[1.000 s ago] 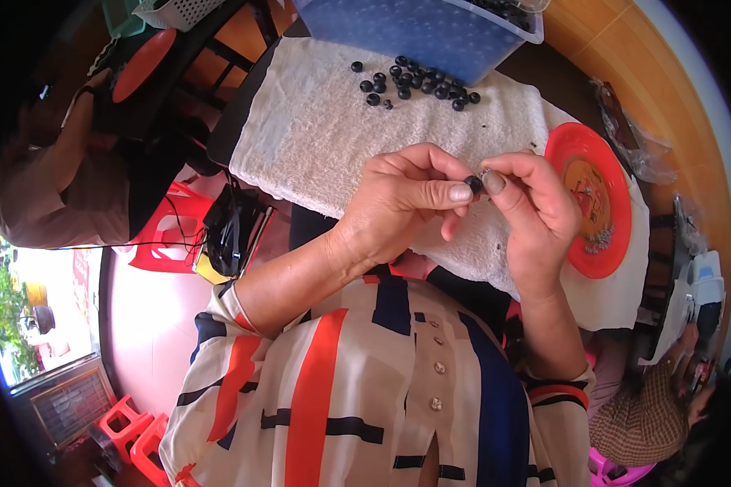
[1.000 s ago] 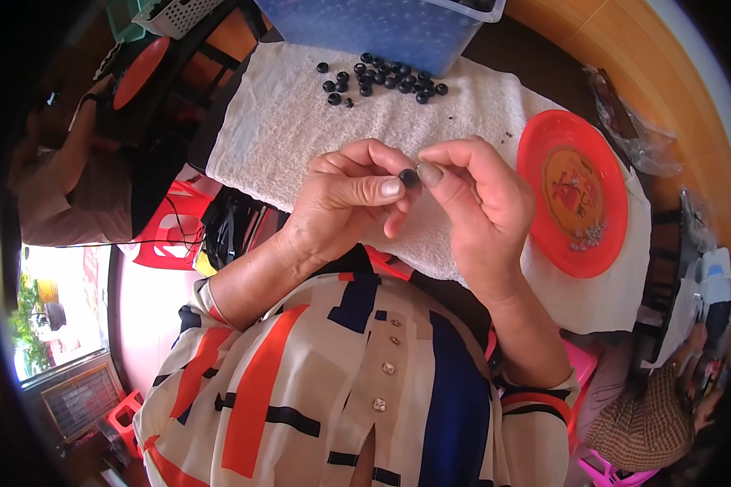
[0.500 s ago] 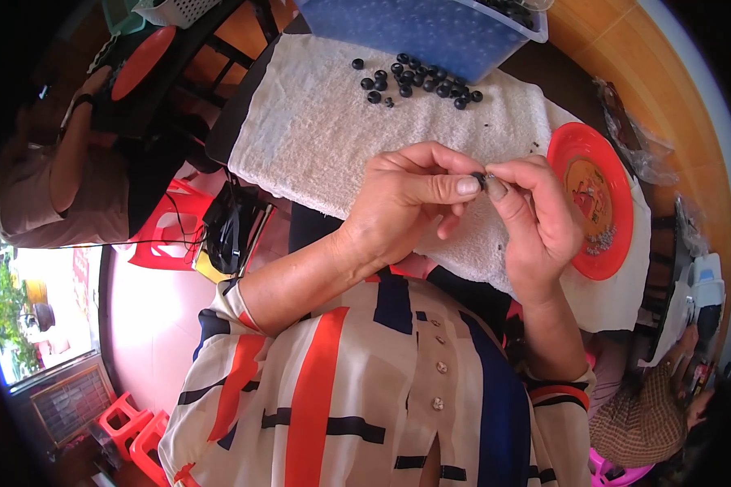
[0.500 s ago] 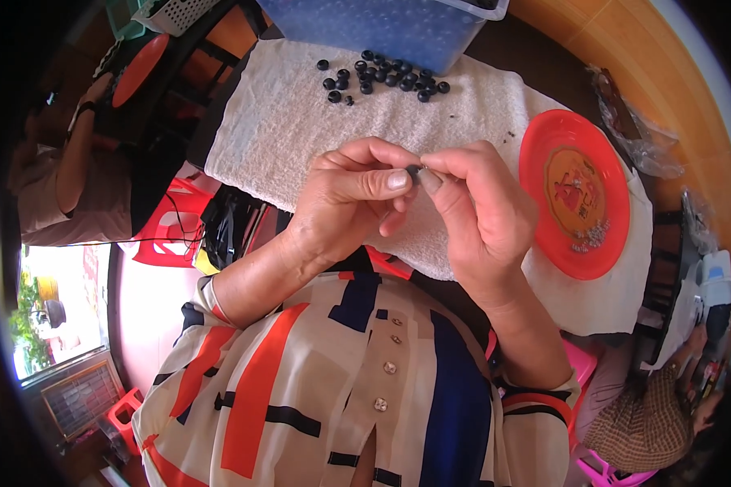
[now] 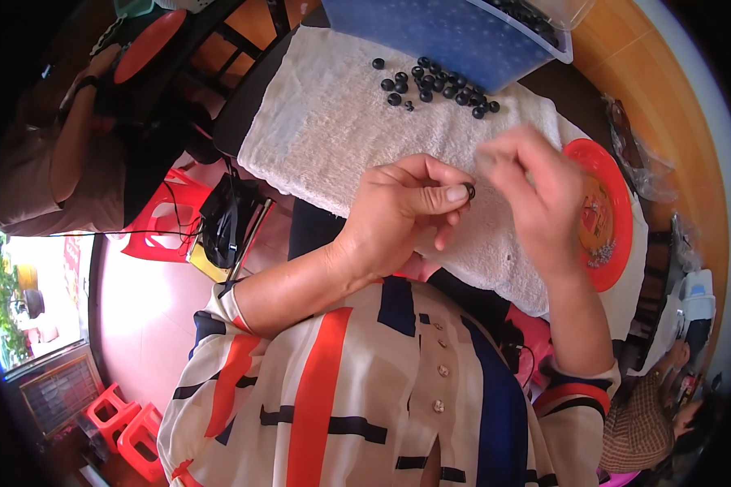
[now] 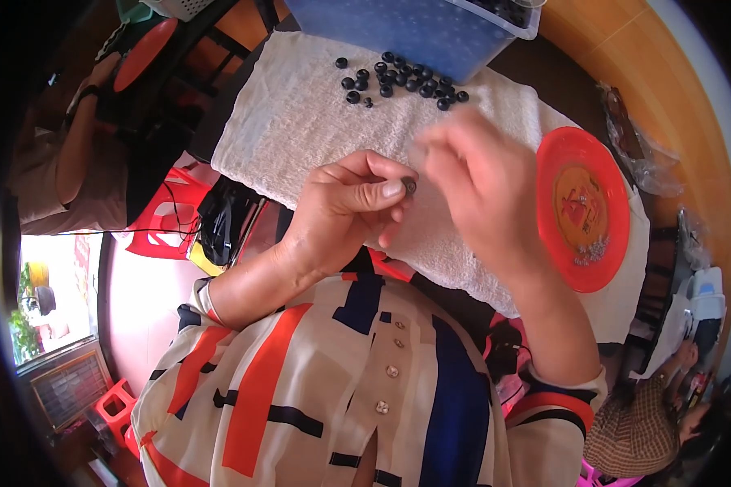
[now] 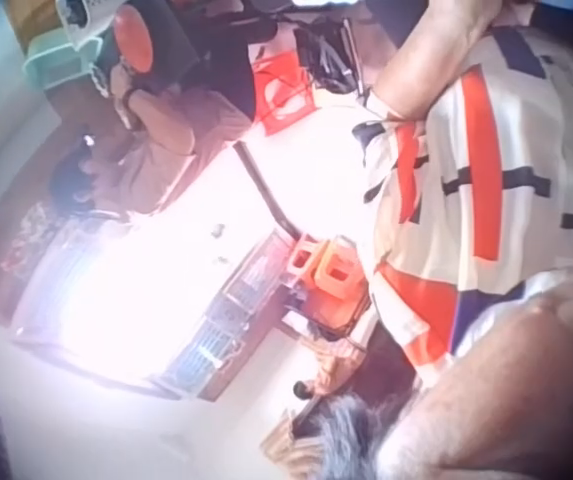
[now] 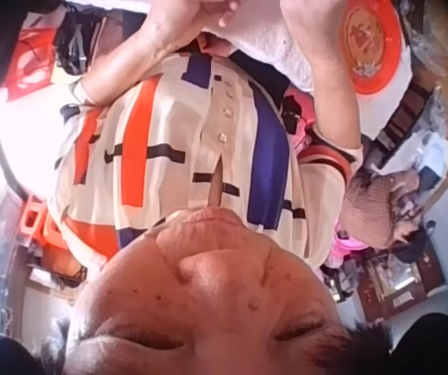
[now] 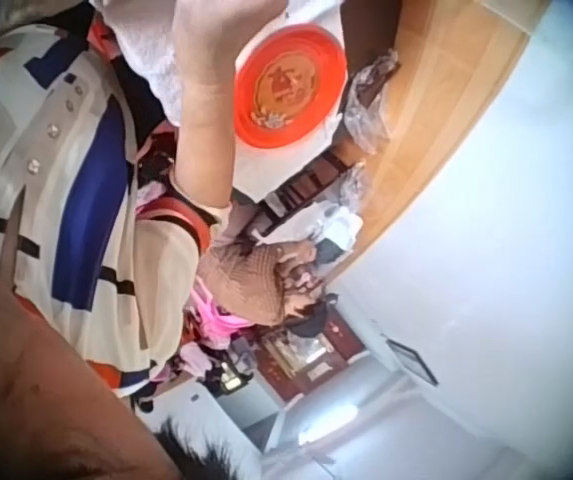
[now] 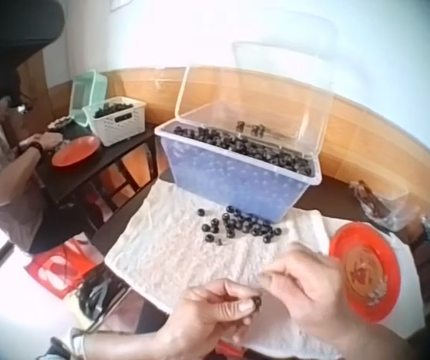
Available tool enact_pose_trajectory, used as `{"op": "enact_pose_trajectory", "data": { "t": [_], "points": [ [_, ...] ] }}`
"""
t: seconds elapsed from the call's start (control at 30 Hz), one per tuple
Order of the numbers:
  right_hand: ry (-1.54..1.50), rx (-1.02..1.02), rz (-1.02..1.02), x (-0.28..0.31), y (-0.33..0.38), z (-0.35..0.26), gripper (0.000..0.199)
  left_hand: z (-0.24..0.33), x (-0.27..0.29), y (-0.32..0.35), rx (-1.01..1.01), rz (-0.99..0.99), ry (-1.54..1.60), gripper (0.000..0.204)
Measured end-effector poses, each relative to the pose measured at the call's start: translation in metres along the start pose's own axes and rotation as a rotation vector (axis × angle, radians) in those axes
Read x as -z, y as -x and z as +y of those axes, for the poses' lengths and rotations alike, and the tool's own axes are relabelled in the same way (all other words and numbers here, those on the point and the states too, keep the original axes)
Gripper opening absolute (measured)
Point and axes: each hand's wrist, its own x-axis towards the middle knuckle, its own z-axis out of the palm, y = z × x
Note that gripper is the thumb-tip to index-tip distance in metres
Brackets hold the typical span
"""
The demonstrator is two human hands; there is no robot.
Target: Removing seeds or pits from small black fruits and placing them on a plate.
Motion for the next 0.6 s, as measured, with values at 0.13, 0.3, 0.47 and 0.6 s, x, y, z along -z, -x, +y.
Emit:
{"op": "enact_pose_trajectory", "data": {
  "t": [0.13,0.3,0.47,0.6],
  "points": [
    [0.251,0.17,0.034,-0.04,-0.047,0.032,0.01,0.002,0.0,-0.003,0.062,-0.036,-0.074,0.013],
    [0.669,0.175,-0.158,-0.066,-0.082,0.036,0.013,0.004,0.0,0.003,0.124,-0.084,-0.159,0.011],
    [0.766,0.097,-0.29,-0.07,-0.088,0.031,0.013,0.003,0.005,0.002,0.116,-0.112,-0.127,0.011],
    [0.704,0.03,-0.304,-0.067,-0.085,0.032,0.012,0.004,0.005,0.002,0.113,-0.131,-0.144,0.011]
  ]
}}
